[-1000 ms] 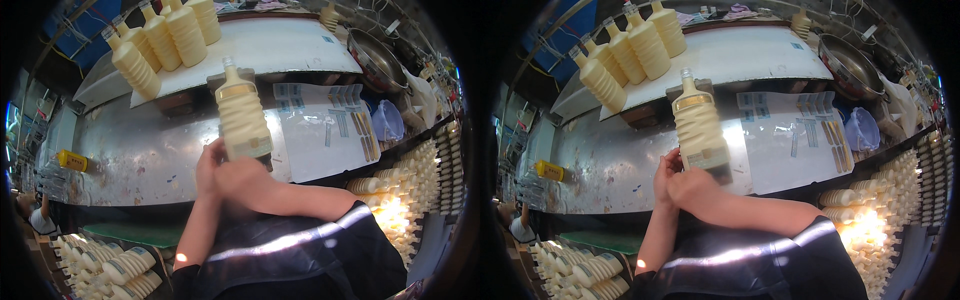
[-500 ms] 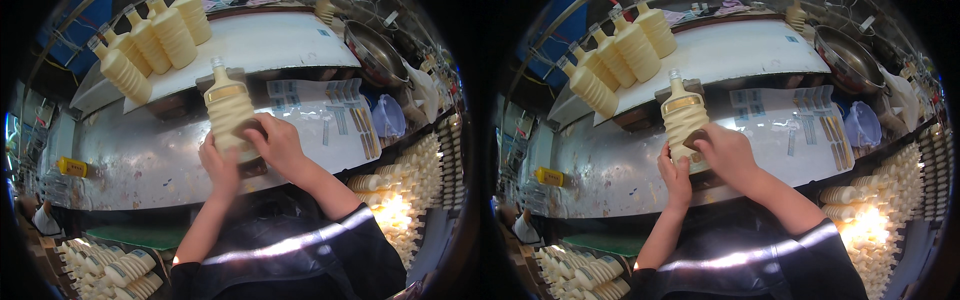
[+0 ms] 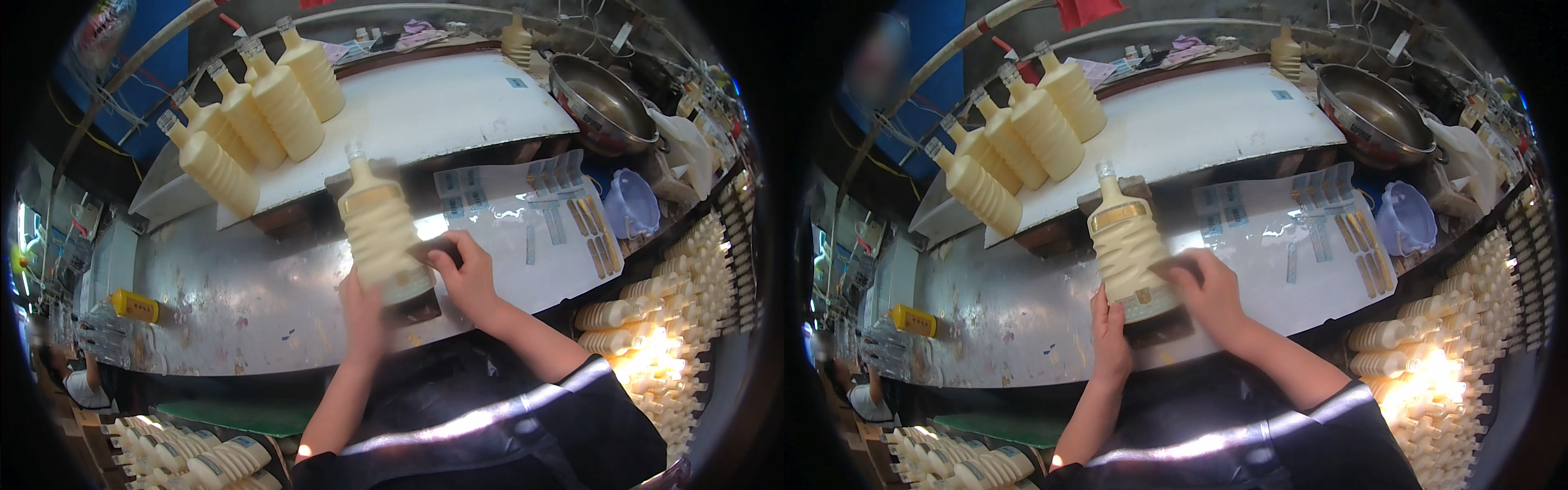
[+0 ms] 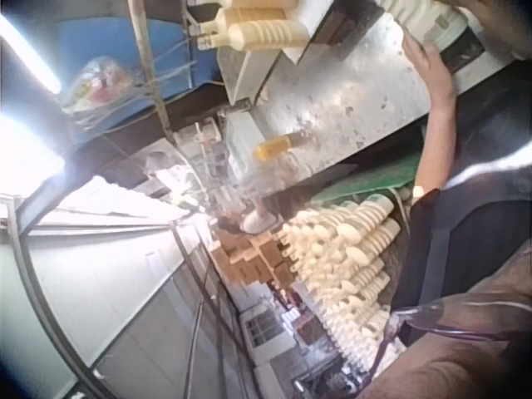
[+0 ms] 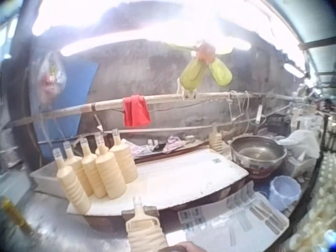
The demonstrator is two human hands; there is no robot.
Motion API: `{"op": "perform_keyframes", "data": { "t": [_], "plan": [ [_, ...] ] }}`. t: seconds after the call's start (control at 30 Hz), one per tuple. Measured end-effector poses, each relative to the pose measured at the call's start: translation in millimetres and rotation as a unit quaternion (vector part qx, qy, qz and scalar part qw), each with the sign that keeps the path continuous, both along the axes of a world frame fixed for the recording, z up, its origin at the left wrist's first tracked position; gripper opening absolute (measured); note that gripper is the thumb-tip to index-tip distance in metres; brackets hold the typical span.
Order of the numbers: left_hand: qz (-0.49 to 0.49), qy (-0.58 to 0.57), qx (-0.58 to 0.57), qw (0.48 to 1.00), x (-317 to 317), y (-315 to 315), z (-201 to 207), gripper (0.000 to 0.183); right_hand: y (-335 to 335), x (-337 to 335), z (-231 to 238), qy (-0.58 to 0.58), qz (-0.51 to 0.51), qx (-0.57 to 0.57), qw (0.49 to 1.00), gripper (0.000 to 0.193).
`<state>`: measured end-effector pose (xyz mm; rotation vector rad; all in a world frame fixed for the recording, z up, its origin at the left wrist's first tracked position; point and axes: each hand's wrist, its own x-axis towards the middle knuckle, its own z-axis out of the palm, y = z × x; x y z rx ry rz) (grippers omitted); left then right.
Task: The person repeatedly picks up cream-colored plastic bottles, applies a rectangular label to the body, smooths it with a small tool, and places the bottle on a nearby stack. The process is repeated for multiple bottles in a production setting.
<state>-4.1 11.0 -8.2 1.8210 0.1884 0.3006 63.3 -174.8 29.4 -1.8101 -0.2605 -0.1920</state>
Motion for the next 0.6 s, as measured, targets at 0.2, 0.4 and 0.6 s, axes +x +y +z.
{"op": "perform_keyframes", "data": {
  "t": [0.2,0.4,0.6],
  "plan": [
    [-0.048,-0.038,0.014,0.998,-5,7,10,0.058,11,-34,34,-0.316,0.151,-0.213,0.912,0.029],
    [-0.003,-0.193,0.222,0.956,-4,15,-11,0.068,48,-48,36,-0.342,0.201,-0.302,0.867,0.033],
    [0.003,-0.137,0.196,0.971,-6,7,4,0.078,28,-15,34,-0.293,0.079,-0.183,0.935,0.023]
  ]
}}
